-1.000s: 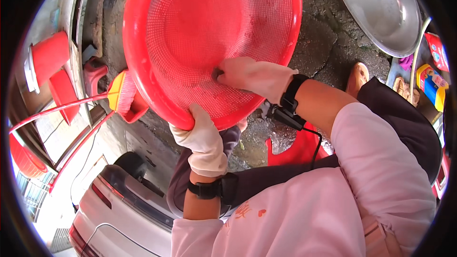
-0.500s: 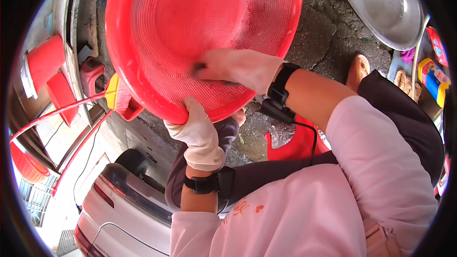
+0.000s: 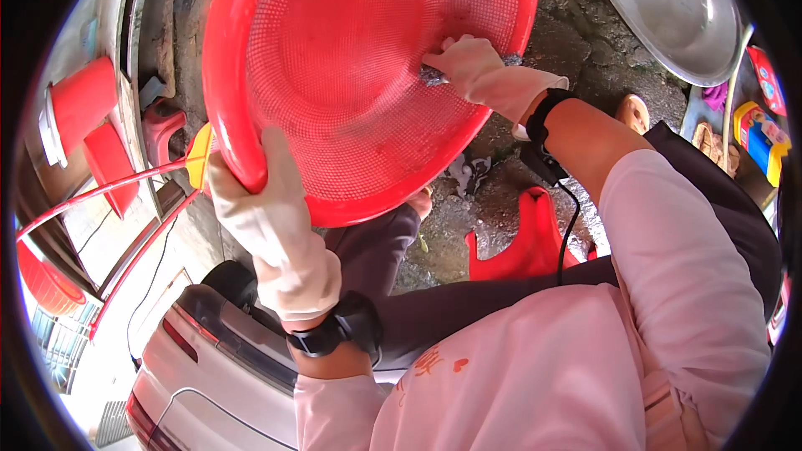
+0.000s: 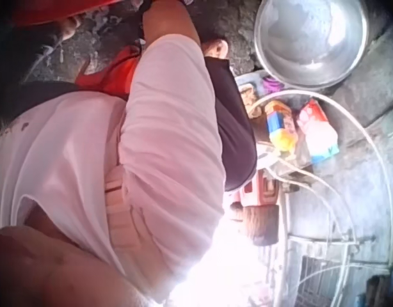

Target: Scrubbing a red plastic sieve with a steel wool scrubber and rinsing it in a basin of water.

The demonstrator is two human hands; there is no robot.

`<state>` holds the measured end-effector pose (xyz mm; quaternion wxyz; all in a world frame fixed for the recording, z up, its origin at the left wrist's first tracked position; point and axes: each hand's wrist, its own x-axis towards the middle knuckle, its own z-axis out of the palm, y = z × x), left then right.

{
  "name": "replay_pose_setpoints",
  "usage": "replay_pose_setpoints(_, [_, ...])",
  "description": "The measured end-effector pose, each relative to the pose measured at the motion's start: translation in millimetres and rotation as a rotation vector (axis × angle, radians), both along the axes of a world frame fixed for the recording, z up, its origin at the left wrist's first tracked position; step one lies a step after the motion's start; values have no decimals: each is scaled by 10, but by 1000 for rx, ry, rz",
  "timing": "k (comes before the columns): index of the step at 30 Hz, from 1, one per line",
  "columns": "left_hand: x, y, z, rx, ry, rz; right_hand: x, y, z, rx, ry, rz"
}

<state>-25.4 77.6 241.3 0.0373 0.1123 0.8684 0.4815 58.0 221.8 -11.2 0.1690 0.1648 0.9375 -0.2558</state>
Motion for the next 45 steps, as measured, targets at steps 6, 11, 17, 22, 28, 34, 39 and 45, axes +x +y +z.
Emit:
replay_pose_setpoints(6, [131,60,-265,208,-50,3,-73,434,17,-28,-36,-136])
replay_pose_setpoints(11, [193,-88,-564,178,82,170,-145,676,62,-138,71,-276])
replay_pose_setpoints(17, [237,55,-622,275,46,104,-197,-436,396,-923,91,-367])
replay_pose_setpoints(22, [362,94,-580,276,7,90,39,-117,-335,-293,47,-163])
replay_pose_setpoints(28, [284,15,-679,280,69,151,-21,-269,506,-595,97,-181])
replay_pose_setpoints(34, [314,-64,-693,233,52,136,-14,298,130,-393,-164,-160])
replay_pose_setpoints(39, [367,-64,-597,221,63,160,57,-402,447,-656,-39,-105])
replay_pose_setpoints(45, [330,-101,-755,236,108,134,1,2,-102,-142,-54,-46])
